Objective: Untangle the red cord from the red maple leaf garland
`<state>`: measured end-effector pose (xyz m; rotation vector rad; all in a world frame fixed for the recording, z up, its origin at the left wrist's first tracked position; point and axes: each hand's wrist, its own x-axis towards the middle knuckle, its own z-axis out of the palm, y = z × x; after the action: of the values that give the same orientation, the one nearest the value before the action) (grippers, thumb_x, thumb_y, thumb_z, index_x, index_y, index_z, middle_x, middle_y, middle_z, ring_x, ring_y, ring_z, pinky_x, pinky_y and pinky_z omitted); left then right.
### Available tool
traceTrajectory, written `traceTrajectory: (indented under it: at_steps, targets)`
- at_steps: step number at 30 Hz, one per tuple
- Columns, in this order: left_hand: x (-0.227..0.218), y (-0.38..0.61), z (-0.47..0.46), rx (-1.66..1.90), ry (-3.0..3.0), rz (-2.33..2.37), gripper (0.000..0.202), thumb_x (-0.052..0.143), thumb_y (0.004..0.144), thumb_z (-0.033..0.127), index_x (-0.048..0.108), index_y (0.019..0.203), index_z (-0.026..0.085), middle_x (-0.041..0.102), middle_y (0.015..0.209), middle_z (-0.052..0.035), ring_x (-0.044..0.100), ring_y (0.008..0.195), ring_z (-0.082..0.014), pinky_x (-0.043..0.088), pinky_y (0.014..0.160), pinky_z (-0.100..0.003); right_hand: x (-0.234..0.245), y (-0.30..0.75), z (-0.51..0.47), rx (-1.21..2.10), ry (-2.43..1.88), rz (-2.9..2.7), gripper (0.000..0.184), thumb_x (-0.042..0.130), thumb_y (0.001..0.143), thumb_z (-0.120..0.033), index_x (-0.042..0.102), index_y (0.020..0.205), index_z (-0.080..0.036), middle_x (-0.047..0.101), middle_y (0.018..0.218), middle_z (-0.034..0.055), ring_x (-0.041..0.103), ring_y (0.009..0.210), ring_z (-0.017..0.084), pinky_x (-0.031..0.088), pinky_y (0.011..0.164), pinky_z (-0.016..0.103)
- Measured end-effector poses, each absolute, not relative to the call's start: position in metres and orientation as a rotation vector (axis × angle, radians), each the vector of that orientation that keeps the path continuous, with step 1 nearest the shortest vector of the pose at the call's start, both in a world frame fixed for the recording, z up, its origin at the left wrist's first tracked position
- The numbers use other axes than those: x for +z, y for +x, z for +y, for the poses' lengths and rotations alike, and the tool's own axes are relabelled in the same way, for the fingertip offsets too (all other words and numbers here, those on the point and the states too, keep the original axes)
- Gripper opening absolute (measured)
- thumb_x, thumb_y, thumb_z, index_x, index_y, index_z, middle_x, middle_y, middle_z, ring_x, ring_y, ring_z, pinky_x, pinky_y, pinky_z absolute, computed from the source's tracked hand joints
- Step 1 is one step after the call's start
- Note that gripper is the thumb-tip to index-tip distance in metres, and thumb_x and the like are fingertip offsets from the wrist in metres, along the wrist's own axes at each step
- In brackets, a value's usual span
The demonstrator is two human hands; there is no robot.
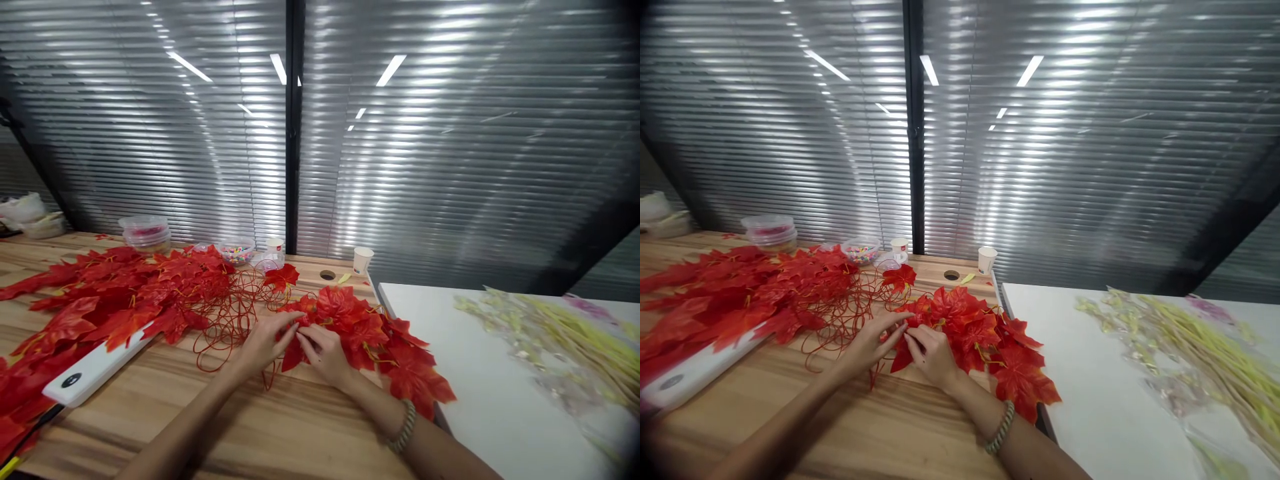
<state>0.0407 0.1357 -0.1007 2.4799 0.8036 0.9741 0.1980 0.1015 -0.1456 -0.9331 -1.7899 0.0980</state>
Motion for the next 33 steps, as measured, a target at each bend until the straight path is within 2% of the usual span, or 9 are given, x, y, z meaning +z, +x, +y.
traceTrajectory:
  at_steps: [6,13,20,25,33]
  targets:
    - [-0.1049,0.041,0.1367,1.031,2.441,0.837,0.028,0.049,0.082,0.018,0.06,0.108,0.019,0.067,0.103,-0.0055,0.063,0.09,-0.0147,0.048,0.08,-0.025,-0.1455,0.1996,0.1007,0.056,-0.938,-1.825,0.02,0.044,0.087,-0.019,0.064,0.087,-0.013,0.06,0.066,0.0053,0.054,0.057,0.013,0.045,0.054,0.024]
    - [-0.1062,0.0414,0.135,1.054,2.413,0.907,0.031,0.049,0.081,0.016,0.061,0.109,0.019,0.071,0.082,-0.0029,0.064,0.066,-0.012,0.049,0.063,-0.021,-0.1442,0.1981,0.0977,0.079,-0.946,-1.893,0.021,0.044,0.087,-0.02,0.063,0.087,-0.014,0.061,0.068,0.0053,0.056,0.059,0.013,0.045,0.056,0.024]
    - [-0.1062,0.0427,0.1316,1.06,2.4,0.889,0.029,0.05,0.083,0.023,0.061,0.11,0.02,0.071,0.089,-0.0042,0.065,0.075,-0.0141,0.051,0.071,-0.024,-0.1443,0.1982,0.0969,0.084,-0.974,-1.887,0.021,0.043,0.086,-0.019,0.063,0.081,-0.015,0.061,0.067,0.0047,0.055,0.058,0.013,0.044,0.056,0.024]
    - [-0.1071,0.0425,0.1317,1.058,2.425,0.869,0.029,0.049,0.083,0.021,0.061,0.109,0.021,0.069,0.099,-0.0046,0.065,0.084,-0.015,0.05,0.077,-0.025,-0.1437,0.1991,0.0978,0.113,-0.987,-1.908,0.02,0.044,0.086,-0.018,0.063,0.084,-0.015,0.064,0.073,0.0061,0.06,0.066,0.014,0.047,0.062,0.024]
    - [-0.1088,0.0421,0.1333,1.044,2.525,0.812,0.028,0.046,0.085,0.02,0.061,0.109,0.02,0.069,0.097,-0.0057,0.064,0.085,-0.0156,0.05,0.076,-0.025,-0.1425,0.2002,0.0972,0.125,-0.985,-1.898,0.019,0.045,0.085,-0.018,0.063,0.086,-0.015,0.065,0.076,0.0068,0.061,0.068,0.015,0.048,0.063,0.024]
